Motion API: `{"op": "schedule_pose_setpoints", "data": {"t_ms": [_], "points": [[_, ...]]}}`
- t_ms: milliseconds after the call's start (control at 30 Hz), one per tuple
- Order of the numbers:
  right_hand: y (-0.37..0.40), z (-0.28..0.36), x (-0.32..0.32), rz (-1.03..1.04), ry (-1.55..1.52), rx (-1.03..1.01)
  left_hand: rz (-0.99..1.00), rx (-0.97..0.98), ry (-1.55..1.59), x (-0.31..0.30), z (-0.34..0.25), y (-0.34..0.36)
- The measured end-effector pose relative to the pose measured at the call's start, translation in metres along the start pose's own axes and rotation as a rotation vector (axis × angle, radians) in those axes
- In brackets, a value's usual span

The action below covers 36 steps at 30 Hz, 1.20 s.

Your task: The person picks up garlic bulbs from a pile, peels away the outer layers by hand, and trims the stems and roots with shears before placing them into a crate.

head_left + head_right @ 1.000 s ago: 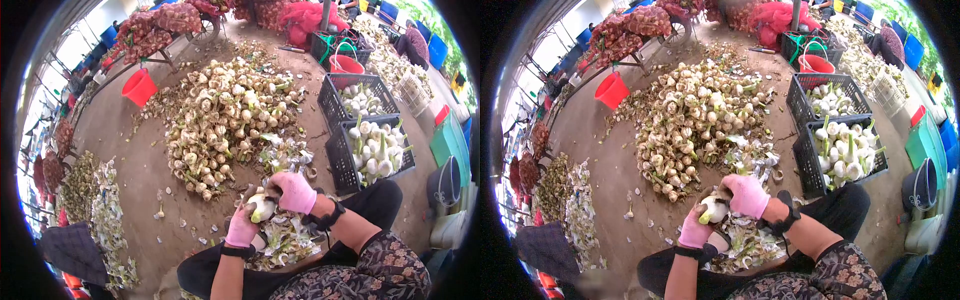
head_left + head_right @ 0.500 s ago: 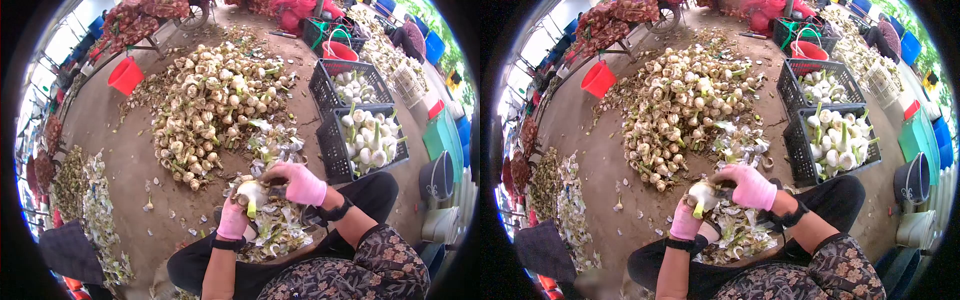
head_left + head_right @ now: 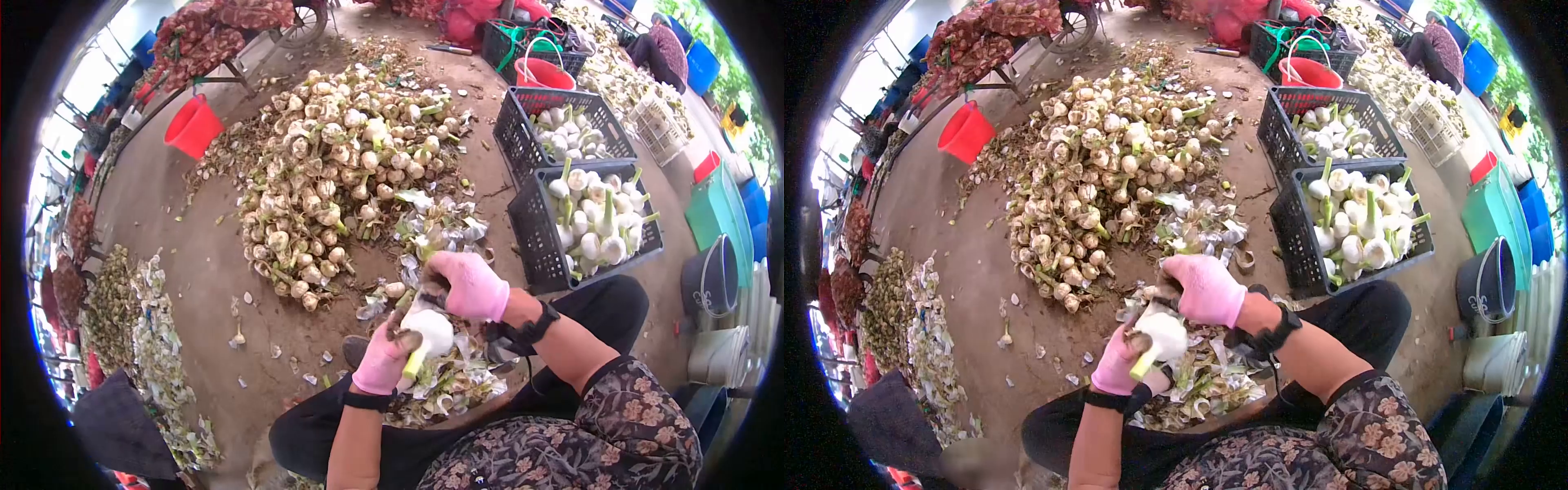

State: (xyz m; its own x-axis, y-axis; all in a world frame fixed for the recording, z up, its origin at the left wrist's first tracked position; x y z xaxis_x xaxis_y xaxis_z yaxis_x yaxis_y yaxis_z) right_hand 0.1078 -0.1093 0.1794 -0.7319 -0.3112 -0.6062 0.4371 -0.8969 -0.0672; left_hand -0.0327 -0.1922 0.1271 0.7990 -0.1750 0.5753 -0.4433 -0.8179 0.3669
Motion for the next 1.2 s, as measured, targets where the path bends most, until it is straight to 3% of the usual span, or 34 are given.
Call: {"op": "schedule_pose_setpoints", "data": {"t_ms": [100,167,200,267,333,400,467,567,600,700,767,800,833,867,933,1000,1067,1100,1133,1200], "points": [[-0.012,-0.053,0.025,0.045,0.072,0.083,0.079,0.035,0.035,0.007,0.001,-0.002],[-0.006,-0.107,0.052,0.131,0.318,0.147,0.099,0.094,0.121,0.005,-0.005,-0.002],[0.002,-0.107,0.053,0.254,0.274,0.165,0.096,0.098,0.118,0.001,-0.006,-0.004],[0.014,-0.081,0.042,0.241,0.254,0.103,-0.009,0.202,0.122,-0.011,-0.003,-0.008],[0.019,-0.056,0.037,0.261,-0.217,0.034,-0.113,0.219,0.102,-0.022,0.0,-0.013],[0.03,-0.037,0.043,0.208,-0.346,-0.09,-0.246,0.165,-0.001,-0.032,0.008,-0.019],[0.03,-0.019,0.057,0.218,-0.546,-0.01,-0.392,0.173,-0.36,-0.044,0.015,-0.028],[0.025,-0.054,0.064,0.085,-0.597,0.059,-0.471,0.117,-0.31,-0.037,0.023,-0.028],[0.025,-0.066,0.058,0.097,-0.648,0.188,-0.432,0.137,-0.123,-0.027,0.02,-0.031],[0.025,-0.111,0.038,-0.14,-1.166,0.382,-0.426,0.107,-0.083,-0.021,0.012,-0.032],[0.031,-0.132,0.007,-0.285,-1.834,0.372,-0.465,0.088,-0.12,-0.029,0.013,-0.032],[0.035,-0.16,-0.005,-0.534,-1.759,0.306,-0.488,0.082,-0.137,-0.031,0.013,-0.032],[0.044,-0.162,-0.036,-0.59,-1.947,0.174,-0.516,0.05,-0.136,-0.031,0.014,-0.033],[0.052,-0.186,-0.057,-0.78,-1.903,0.199,-0.53,0.046,-0.132,-0.028,0.013,-0.036],[0.069,-0.23,-0.1,-0.982,-2.041,-0.032,-0.48,0.041,-0.146,-0.027,0.014,-0.034],[0.089,-0.267,-0.119,-1.027,-2.408,-0.359,-0.492,0.071,-0.14,-0.042,0.023,-0.036],[0.09,-0.269,-0.111,-0.858,-2.69,-0.628,-0.512,0.108,-0.114,-0.05,0.034,-0.039],[0.089,-0.255,-0.107,-1.213,-2.034,-0.059,-0.543,0.048,-0.1,-0.054,0.038,-0.036],[0.073,-0.234,-0.094,-1.02,-2.002,-0.118,-0.49,0.072,-0.116,-0.054,0.038,-0.038],[0.042,-0.248,-0.04,-0.876,-1.947,0.175,-0.506,-0.023,-0.191,-0.051,0.033,-0.034]]}}
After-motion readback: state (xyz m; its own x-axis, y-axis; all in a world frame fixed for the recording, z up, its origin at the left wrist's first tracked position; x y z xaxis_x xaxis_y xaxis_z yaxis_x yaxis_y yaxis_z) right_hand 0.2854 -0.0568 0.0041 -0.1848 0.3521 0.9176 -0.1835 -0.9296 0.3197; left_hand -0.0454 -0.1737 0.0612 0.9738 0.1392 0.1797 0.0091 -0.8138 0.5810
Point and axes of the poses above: each hand's wrist, its own y-axis away from the middle knuckle, its own x-axis out of the palm, z = x × y, the point moved 6 cm from there along -y, towards the middle knuckle, and after that the axes turned 5 degrees about -y, right-handed, at the moved point
